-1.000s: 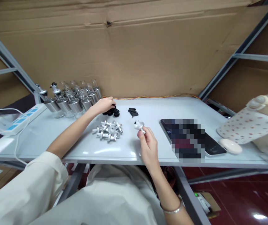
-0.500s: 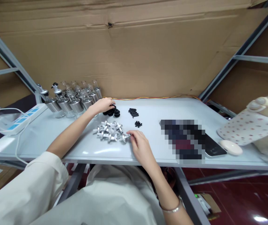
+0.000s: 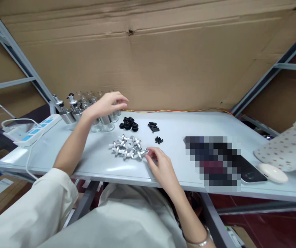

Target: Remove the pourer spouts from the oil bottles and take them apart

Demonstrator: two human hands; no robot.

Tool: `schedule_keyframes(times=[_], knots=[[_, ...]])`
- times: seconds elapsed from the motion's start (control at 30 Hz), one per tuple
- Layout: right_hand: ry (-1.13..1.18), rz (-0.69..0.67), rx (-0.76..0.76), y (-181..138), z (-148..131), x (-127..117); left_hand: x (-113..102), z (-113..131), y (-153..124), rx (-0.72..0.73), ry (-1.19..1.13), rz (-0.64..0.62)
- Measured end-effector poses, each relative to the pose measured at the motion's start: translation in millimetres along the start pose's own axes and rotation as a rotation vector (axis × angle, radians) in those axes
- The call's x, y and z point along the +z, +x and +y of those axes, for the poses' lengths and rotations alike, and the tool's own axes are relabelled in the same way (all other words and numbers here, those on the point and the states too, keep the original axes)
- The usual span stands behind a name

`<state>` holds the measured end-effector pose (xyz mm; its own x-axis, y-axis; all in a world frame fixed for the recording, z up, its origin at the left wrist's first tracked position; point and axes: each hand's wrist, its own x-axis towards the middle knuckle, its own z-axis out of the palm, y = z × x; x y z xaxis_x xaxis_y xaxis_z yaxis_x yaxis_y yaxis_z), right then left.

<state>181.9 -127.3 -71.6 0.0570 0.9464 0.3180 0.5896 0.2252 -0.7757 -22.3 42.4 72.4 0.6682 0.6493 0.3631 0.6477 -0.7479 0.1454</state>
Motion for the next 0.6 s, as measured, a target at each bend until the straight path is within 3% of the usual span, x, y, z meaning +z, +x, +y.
schedule_keyframes(times=[0.13,0.2,0.27,0.4,0.47,0.6], knots=[[-0.016,0.039,0.006,-0.3,4.4,2.2,-55.6,-11.3,-34.2,-0.114,-0.074,0.334],[-0.013,0.035,0.017,-0.7,5.0,2.8,-77.2,-29.3,-55.4,-0.217,-0.042,0.513],[-0.011,0.026,0.029,-1.3,4.0,2.9,-90.5,-53.9,-75.2,-0.384,0.02,0.616],[-0.007,0.01,0.051,-2.6,0.6,1.7,-92.1,-102.8,-98.8,-0.726,0.031,0.482],[-0.016,-0.009,0.044,-3.0,0.2,0.7,-85.9,-117.8,-100.3,-0.77,-0.053,0.375],[-0.048,-0.035,-0.011,-2.9,1.2,-0.8,-73.7,-128.6,-91.7,-0.724,-0.155,0.161]])
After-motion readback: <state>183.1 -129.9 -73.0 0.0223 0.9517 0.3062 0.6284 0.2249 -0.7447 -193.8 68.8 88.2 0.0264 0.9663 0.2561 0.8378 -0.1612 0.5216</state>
